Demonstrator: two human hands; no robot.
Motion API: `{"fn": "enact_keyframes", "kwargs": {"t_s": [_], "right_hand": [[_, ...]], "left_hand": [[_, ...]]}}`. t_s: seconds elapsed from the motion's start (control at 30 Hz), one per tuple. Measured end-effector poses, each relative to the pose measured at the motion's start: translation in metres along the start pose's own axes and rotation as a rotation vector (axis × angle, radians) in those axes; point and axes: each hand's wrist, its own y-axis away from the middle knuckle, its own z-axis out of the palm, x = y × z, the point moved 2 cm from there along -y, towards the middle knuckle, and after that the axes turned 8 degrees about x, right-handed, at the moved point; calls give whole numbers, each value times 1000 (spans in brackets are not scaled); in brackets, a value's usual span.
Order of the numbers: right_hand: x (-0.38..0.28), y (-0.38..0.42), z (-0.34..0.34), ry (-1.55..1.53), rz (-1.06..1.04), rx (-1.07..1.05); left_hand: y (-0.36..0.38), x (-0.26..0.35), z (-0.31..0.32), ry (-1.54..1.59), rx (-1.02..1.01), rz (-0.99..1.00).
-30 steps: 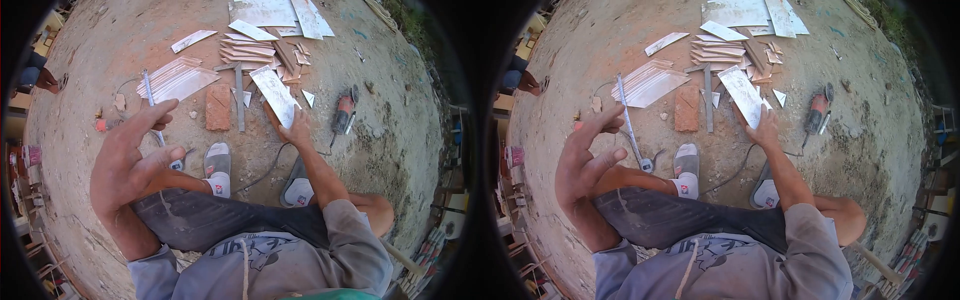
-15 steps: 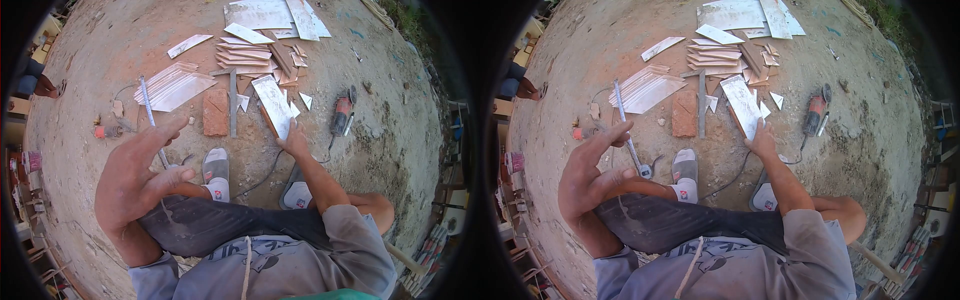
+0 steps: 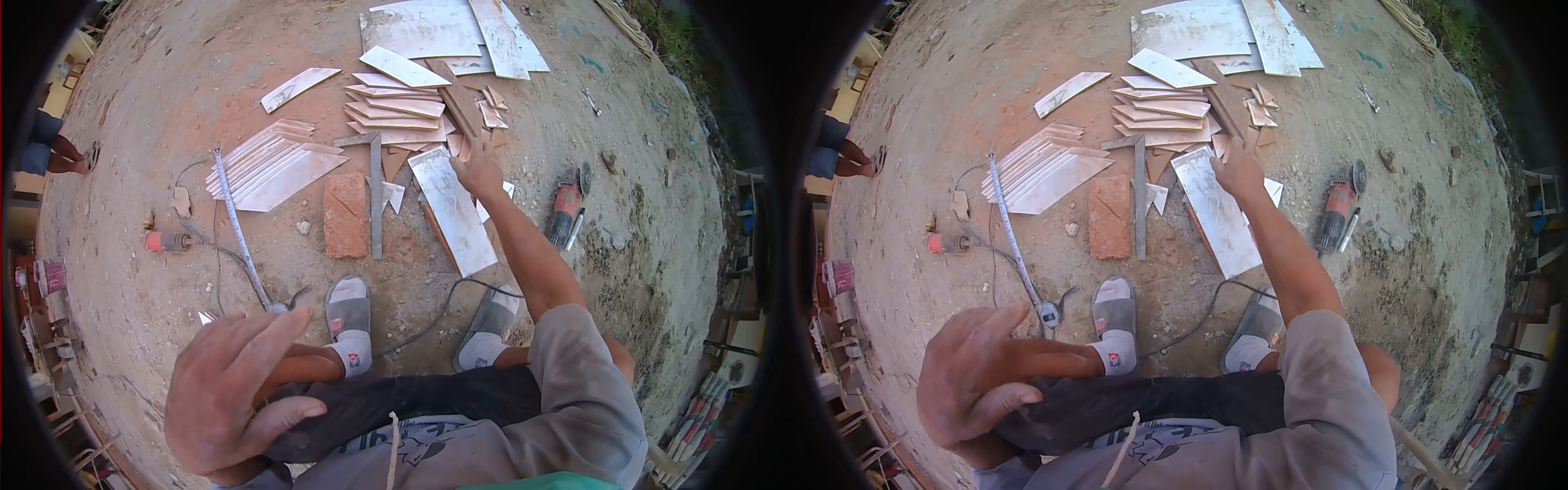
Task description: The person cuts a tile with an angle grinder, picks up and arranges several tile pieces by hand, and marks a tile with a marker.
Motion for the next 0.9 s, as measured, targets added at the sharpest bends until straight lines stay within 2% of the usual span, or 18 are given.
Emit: {"fn": "enact_keyframes", "kwargs": {"t_s": [0.17, 0.23, 0.43, 0.47, 0.53, 0.6, 0.63, 0.67, 0.7, 0.73, 0.8, 0.87, 0.9], "right_hand": [[-51, -119, 25, 66, -110, 57], [-70, -158, 46, 180, -241, 296], [-101, -214, 85, 338, -243, 71], [-102, -216, 83, 363, -242, 25], [-101, -221, 73, 385, -274, 65], [-96, -208, 53, 276, -164, -106], [-85, -195, 45, 295, -145, -115], [-78, -183, 31, 173, -105, -44], [-73, -172, 15, 47, -70, 36], [-62, -156, 3, 54, -64, 49], [-32, -101, -13, -31, -27, -96], [-9, -21, -15, -40, 25, 194], [1, 15, -17, -58, 21, 226]], "left_hand": [[-30, -20, 2, -20, -89, -100], [-39, -34, 3, -16, -141, -211], [-54, -61, 14, 121, -192, -485], [-55, -64, 13, 130, -208, -489], [-53, -64, 10, 126, -340, -427], [-47, -59, 5, 137, -353, -436], [-44, -56, 4, 118, -314, -430], [-39, -52, 8, 132, -322, -414], [-32, -47, 12, 112, -195, -414], [-25, -41, 12, 90, -64, -413], [-18, -32, 9, 42, -71, -339], [-14, -22, 9, 26, -50, -152], [-16, -19, 10, 79, -37, -90]]}}
